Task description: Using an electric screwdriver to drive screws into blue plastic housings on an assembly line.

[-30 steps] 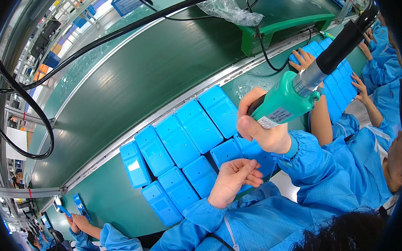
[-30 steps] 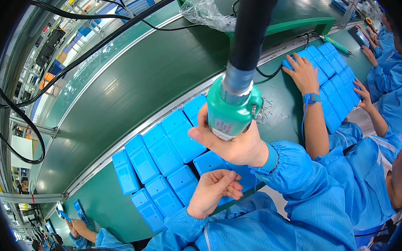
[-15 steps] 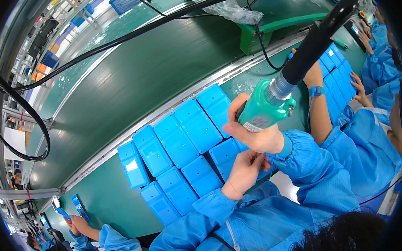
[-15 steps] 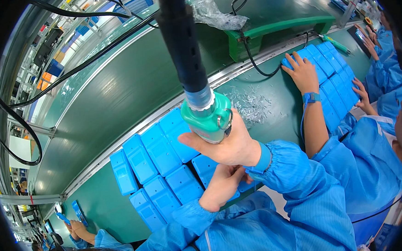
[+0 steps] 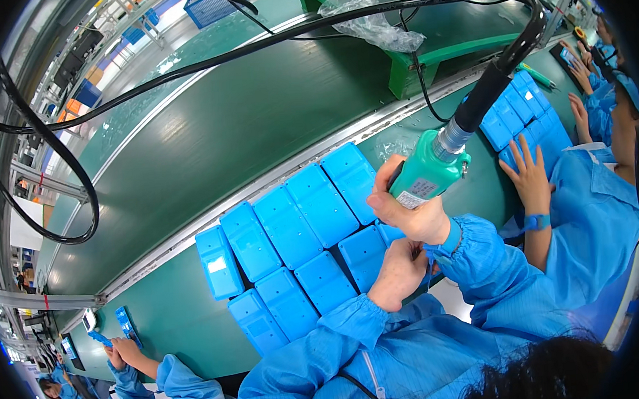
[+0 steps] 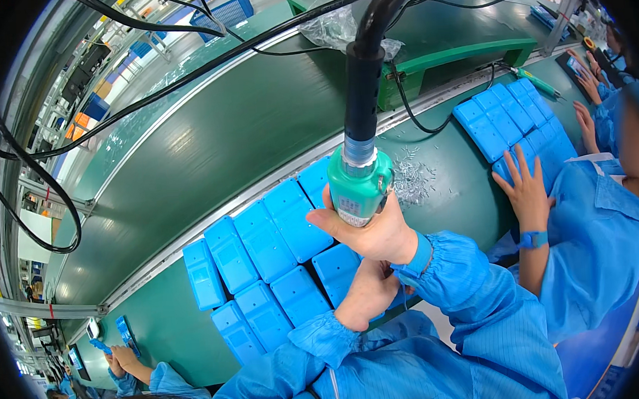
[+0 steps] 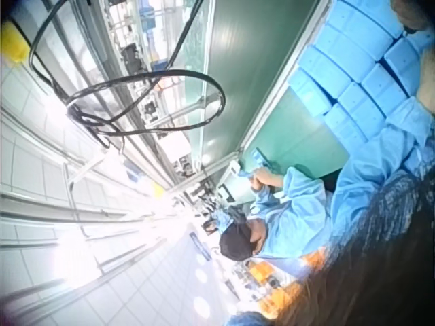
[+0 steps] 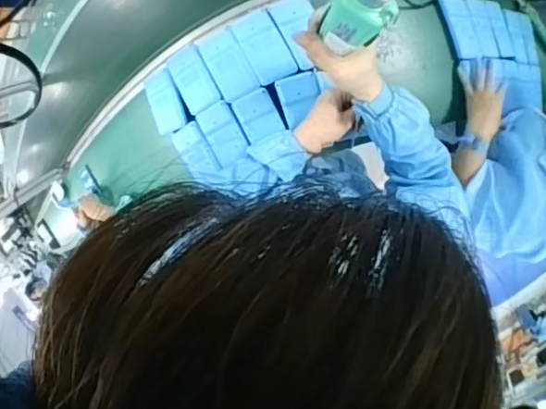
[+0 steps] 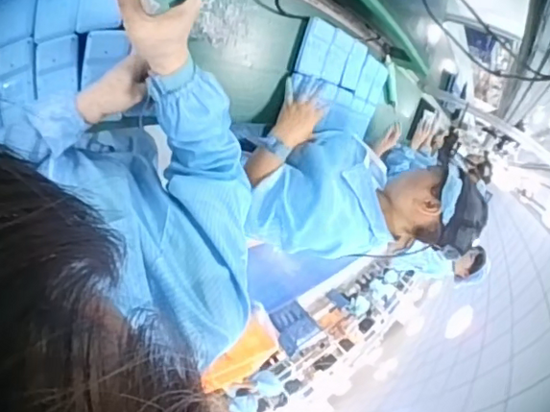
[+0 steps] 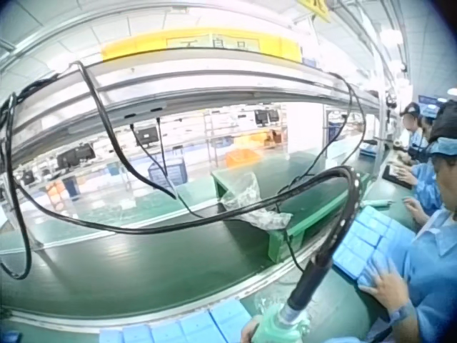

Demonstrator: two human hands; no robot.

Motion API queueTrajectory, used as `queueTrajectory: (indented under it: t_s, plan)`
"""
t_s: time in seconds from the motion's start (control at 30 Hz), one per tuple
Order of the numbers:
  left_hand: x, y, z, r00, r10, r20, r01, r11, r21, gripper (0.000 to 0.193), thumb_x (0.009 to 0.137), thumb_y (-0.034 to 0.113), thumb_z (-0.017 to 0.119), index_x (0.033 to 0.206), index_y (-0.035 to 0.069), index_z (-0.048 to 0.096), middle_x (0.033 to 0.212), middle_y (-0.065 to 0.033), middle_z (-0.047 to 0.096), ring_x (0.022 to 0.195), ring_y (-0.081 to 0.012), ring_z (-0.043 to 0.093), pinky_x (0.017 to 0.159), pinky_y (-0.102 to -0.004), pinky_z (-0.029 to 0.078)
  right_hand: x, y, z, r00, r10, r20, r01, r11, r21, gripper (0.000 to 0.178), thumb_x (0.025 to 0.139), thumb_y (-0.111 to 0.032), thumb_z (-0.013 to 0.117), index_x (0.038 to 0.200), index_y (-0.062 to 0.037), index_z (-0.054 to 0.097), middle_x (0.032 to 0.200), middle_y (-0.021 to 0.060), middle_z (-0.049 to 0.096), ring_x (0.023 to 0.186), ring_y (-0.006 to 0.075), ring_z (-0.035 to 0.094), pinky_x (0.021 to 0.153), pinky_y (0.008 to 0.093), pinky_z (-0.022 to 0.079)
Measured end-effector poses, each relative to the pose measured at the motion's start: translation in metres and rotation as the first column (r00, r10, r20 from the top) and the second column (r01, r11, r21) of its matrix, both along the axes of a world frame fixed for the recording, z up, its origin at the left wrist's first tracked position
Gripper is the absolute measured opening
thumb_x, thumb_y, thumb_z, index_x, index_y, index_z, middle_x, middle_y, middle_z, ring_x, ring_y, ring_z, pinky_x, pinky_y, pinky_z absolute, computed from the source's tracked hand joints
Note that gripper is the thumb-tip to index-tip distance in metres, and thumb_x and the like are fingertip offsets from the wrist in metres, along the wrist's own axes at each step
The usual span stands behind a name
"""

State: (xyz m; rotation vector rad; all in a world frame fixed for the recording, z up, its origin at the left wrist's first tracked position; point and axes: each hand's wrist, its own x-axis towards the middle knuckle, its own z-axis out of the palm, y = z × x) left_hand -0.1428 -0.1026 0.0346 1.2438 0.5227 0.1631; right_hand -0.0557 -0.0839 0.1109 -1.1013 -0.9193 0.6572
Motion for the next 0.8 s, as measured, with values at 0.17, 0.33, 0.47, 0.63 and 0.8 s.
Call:
queueTrajectory:
  t_s: [0.17, 0.33, 0.47, 0.63, 0.8]
  plan:
    - [-0.001, 0.004, 0.009, 0.999, -0.027, -0.044, 0.025, 0.999, -0.042, 0.021, 0.086, 0.013, 0.044, 0.076, -0.003, 0.054, 0.058, -0.0056, 0.054, 0.051, -0.012, 0.051, 0.048, -0.0262, 0.04, 0.006, -0.006, 0.012, 0.997, 0.077, -0.014, -0.076, 0.997, 0.017, 0.018, 0.074, -0.009, 0.064, 0.078, -0.0039, 0.047, 0.058, 0.0023, 0.048, 0.045, 0.0075, 0.045, 0.04, 0.0205, 0.036]
    - [0.003, 0.001, 0.015, 0.987, -0.004, -0.162, 0.001, 1.0, -0.019, 0.021, 0.088, 0.014, 0.039, 0.085, -0.002, 0.051, 0.064, -0.0042, 0.052, 0.052, -0.0111, 0.048, 0.046, -0.0257, 0.038, 0.004, -0.016, 0.023, 0.955, 0.067, 0.288, -0.111, 0.984, 0.14, 0.018, 0.073, -0.01, 0.064, 0.079, -0.002, 0.049, 0.062, 0.0033, 0.049, 0.045, 0.0086, 0.046, 0.04, 0.0217, 0.037]
    - [0.012, -0.006, -0.001, 0.963, 0.173, 0.206, -0.243, 0.89, 0.386, 0.019, 0.087, 0.013, 0.04, 0.081, -0.001, 0.052, 0.065, -0.005, 0.052, 0.062, -0.0131, 0.051, 0.051, -0.0294, 0.038, -0.001, -0.013, 0.039, 0.986, 0.162, -0.032, -0.157, 0.982, 0.107, 0.019, 0.074, -0.009, 0.063, 0.081, -0.0017, 0.047, 0.06, 0.0045, 0.05, 0.044, 0.0087, 0.045, 0.039, 0.0218, 0.036]
    - [0.019, -0.001, 0.012, 0.993, -0.088, -0.079, 0.103, 0.972, 0.209, 0.019, 0.085, 0.014, 0.044, 0.081, -0.002, 0.054, 0.071, -0.0084, 0.059, 0.069, -0.0238, 0.056, 0.06, -0.0366, 0.041, 0.027, -0.031, 0.05, 0.986, -0.112, -0.124, 0.139, 0.962, 0.235, 0.013, 0.077, -0.004, 0.061, 0.082, -0.0035, 0.049, 0.057, -0.0009, 0.046, 0.044, 0.0052, 0.042, 0.04, 0.0185, 0.033]
    - [0.043, -0.003, -0.006, 0.999, -0.034, -0.023, 0.04, 0.668, 0.743, 0.013, 0.077, 0.014, 0.048, 0.073, 0.004, 0.055, 0.071, -0.0078, 0.058, 0.069, -0.0243, 0.056, 0.059, -0.0372, 0.041, 0.043, -0.037, 0.035, 0.9, -0.395, 0.182, 0.332, 0.894, 0.3, 0.011, 0.086, -0.012, 0.047, 0.086, -0.0021, 0.043, 0.054, -0.0013, 0.034, 0.043, 0.0061, 0.031, 0.039, 0.0214, 0.022]
